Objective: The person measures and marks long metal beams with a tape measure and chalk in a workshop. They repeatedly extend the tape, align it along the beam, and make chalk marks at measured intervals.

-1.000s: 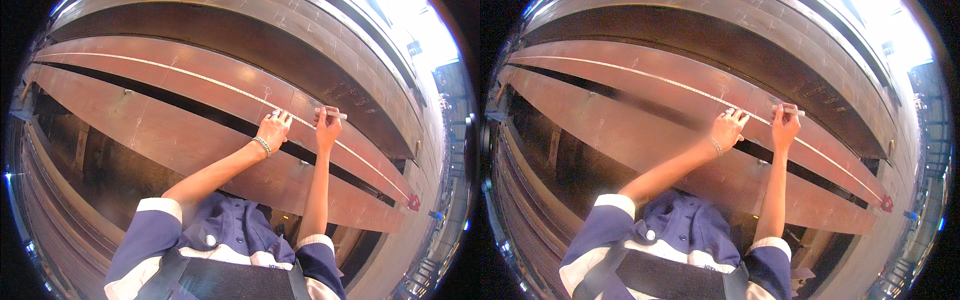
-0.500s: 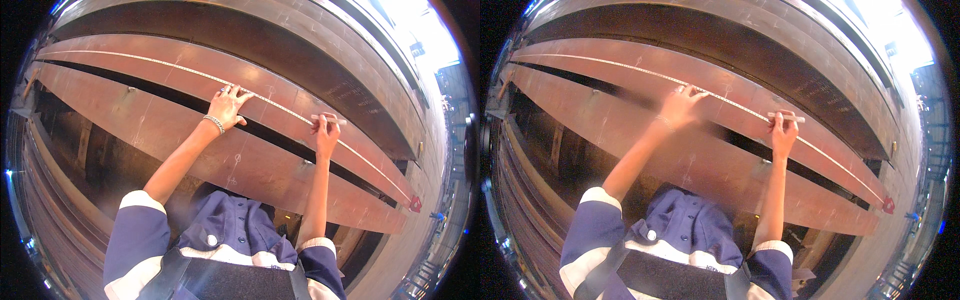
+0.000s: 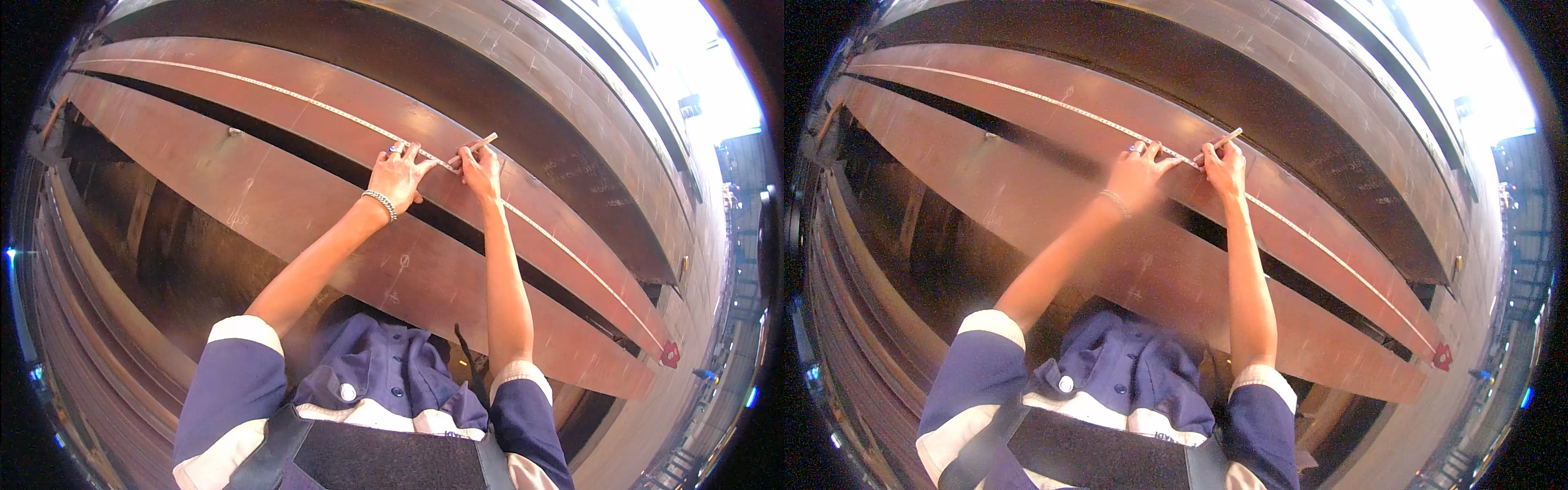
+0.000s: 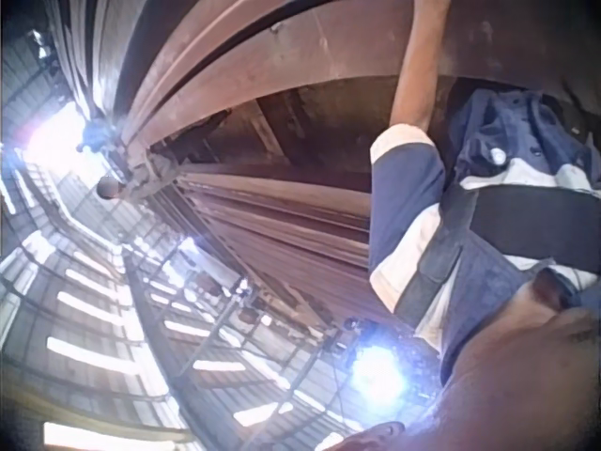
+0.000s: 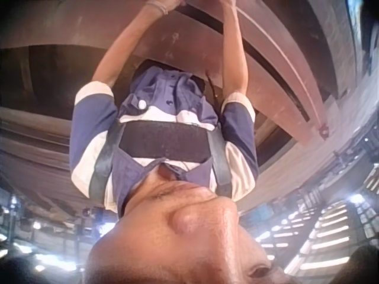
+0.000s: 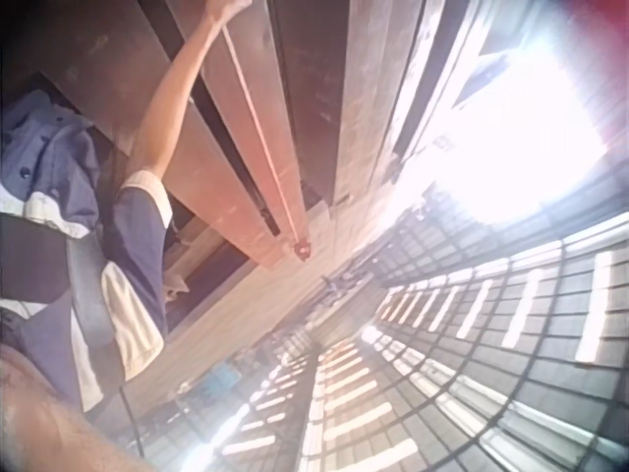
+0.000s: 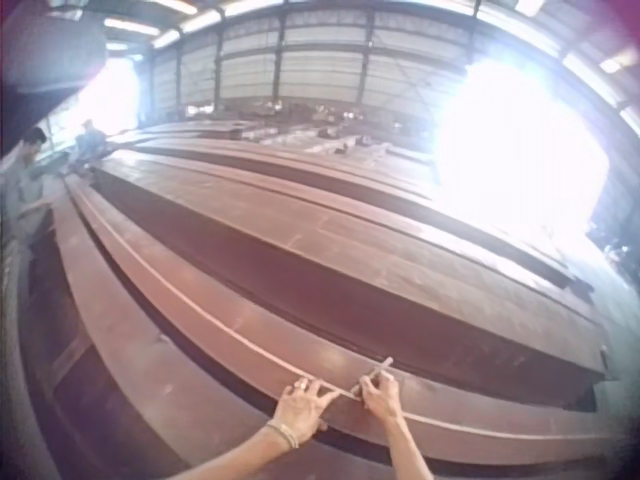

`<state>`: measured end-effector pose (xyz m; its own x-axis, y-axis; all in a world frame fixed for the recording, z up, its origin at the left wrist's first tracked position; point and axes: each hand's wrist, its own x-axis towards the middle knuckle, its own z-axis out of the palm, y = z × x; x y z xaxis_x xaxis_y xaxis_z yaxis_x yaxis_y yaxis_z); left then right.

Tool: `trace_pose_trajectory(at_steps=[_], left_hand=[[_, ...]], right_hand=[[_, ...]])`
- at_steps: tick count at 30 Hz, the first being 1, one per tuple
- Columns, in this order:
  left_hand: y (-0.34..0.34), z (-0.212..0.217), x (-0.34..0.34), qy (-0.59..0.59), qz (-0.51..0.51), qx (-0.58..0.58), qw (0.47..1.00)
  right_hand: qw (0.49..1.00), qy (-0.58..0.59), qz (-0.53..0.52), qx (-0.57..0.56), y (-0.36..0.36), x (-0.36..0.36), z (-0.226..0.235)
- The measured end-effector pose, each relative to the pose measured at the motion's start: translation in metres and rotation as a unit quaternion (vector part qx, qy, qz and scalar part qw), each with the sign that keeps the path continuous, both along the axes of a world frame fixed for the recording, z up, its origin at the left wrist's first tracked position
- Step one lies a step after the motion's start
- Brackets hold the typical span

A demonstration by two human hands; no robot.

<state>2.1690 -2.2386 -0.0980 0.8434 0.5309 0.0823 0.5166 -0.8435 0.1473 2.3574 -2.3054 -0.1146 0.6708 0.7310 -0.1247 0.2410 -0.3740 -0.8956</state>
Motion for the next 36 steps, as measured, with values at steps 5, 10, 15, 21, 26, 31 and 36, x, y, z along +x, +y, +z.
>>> trace_pose_trajectory(at_steps=[5, 10, 15, 21, 26, 31, 36], left_hand=[[0.0, 0.002, 0.001, 0.027, 0.005, -0.015, 1.0], [-0.001, 0.005, 0.0, 0.038, 0.008, -0.013, 0.999], [0.0, 0.008, 0.001, 0.039, 0.007, -0.031, 0.999], [-0.001, 0.007, 0.001, 0.032, 0.007, -0.035, 0.999], [0.0, 0.011, 0.002, 0.028, 0.008, -0.052, 0.998], [-0.001, 0.015, 0.001, 0.034, 0.007, -0.061, 0.998], [0.0, 0.01, 0.0, 0.04, 0.007, -0.051, 0.998]], right_hand=[[1.0, -0.011, 0.017, -0.018, 0.001, 0.0, -0.001], [1.0, -0.001, 0.03, -0.01, 0.002, -0.003, 0.002], [0.999, -0.018, 0.035, -0.012, 0.003, -0.003, 0.003], [0.991, -0.12, 0.045, -0.044, 0.012, 0.002, 0.001], [0.969, -0.223, 0.09, -0.063, 0.017, -0.003, 0.015], [0.95, -0.292, -0.018, 0.113, 0.01, -0.023, 0.043], [0.966, -0.158, -0.099, 0.177, -0.036, -0.021, 0.063]])
